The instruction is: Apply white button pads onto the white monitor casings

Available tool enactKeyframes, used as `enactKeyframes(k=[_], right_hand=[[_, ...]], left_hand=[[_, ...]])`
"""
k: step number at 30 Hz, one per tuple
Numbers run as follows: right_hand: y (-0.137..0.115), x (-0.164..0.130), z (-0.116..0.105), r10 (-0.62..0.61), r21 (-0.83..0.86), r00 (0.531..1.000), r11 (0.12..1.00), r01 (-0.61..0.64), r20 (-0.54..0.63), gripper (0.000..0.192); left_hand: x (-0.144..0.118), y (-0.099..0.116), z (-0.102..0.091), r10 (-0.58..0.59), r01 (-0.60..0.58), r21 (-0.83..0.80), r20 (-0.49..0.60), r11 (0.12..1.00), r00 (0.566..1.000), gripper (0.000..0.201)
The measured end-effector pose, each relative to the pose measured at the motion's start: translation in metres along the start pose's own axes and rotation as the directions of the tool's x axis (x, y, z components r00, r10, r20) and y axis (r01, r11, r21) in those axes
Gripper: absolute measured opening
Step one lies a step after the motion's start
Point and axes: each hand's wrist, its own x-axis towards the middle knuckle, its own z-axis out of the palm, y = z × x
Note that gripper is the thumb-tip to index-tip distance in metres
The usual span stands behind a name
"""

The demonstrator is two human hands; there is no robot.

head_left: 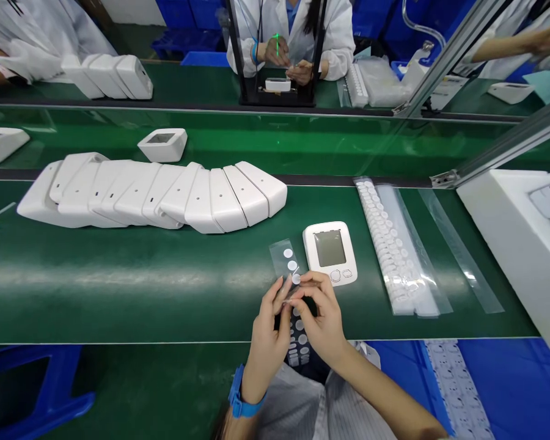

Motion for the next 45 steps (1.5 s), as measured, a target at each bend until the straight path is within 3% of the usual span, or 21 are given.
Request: enactKeyframes(k=[3,6,9,12,21,28,45], right_hand=[[-0.002,-0.001,-0.013,-0.024,-0.096,1.0,0.995,0.024,0.003,0.014],[0.006,0.005,-0.04,0.035,-0.215,0.999,0.976,-0.043,-0.041,0.011],[0.018,0.017,-0.066,0.136,-0.301,0.989,0.942,-0.147,-0.059,0.01],[0.024,0.026,-0.076,0.227,-0.32,0.974,0.921,-0.22,-0.017,0.013],[0.011,0.031,-0.064,0.307,-0.369,0.951,0.887,-0.276,0.028,0.015],[0.004,0.034,-0.061,0.344,-0.426,0.938,0.856,-0.293,0.046,0.018],[0.006,0.033,-0.057,0.307,-0.405,0.951,0.873,-0.27,0.027,0.017]], left_hand=[[0.001,0.001,-0.002,-0.012,0.012,-0.037,0.004,0.999,1.0,0.047],[0.007,0.004,-0.002,-0.021,0.02,-0.043,-0.028,0.999,0.999,0.045],[0.016,0.012,0.004,-0.025,0.025,0.077,-0.005,0.997,1.0,0.037],[0.026,0.023,0.015,-0.026,0.021,0.186,0.025,0.982,0.999,0.037],[0.039,0.03,0.043,-0.012,-0.002,0.218,0.062,0.976,0.998,0.048],[0.04,0.028,0.048,0.028,-0.04,0.304,0.044,0.952,0.999,0.048],[0.04,0.03,0.057,0.067,-0.055,0.371,-0.021,0.927,0.998,0.047]])
